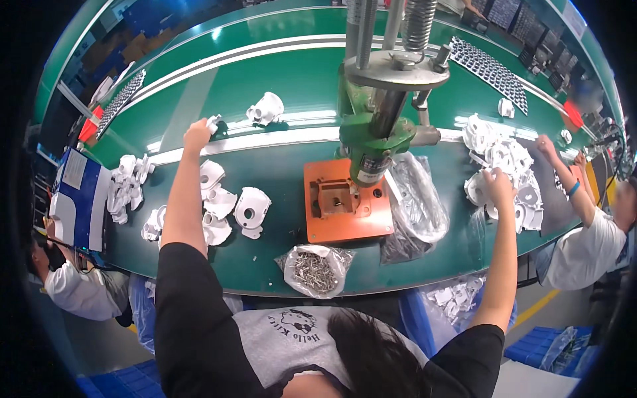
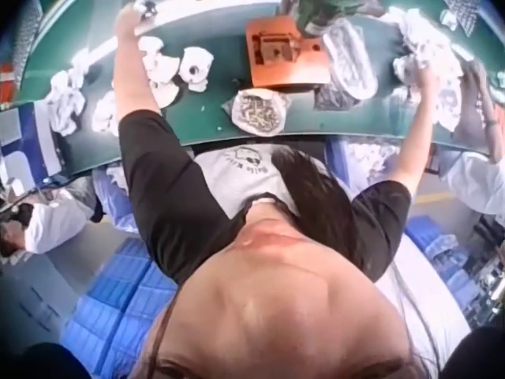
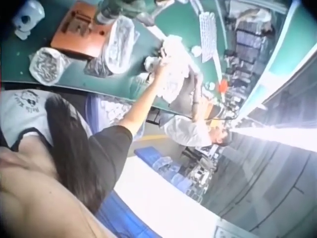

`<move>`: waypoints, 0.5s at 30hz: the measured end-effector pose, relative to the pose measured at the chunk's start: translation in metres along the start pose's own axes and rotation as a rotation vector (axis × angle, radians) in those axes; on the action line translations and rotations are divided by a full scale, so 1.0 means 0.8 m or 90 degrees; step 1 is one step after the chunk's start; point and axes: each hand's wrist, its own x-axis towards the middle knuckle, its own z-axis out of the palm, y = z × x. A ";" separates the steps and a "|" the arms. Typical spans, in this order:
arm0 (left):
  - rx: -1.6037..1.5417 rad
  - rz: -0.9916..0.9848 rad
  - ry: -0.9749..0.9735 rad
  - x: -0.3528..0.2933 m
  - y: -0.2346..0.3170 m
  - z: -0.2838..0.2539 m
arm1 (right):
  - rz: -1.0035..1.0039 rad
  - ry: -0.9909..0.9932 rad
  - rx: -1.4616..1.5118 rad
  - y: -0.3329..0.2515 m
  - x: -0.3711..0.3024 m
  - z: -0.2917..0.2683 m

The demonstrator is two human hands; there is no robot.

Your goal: Assembling small white plastic components using a manual press machine on an assembly line.

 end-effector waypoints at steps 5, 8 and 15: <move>-0.323 0.056 0.123 -0.029 0.001 -0.033 | -0.043 0.011 0.006 -0.004 -0.003 -0.004; -0.516 0.114 0.108 -0.102 0.051 -0.100 | -0.082 0.016 0.043 0.015 -0.005 -0.004; -1.047 0.047 -0.068 -0.278 0.095 -0.139 | -0.184 0.182 0.244 0.029 -0.002 0.025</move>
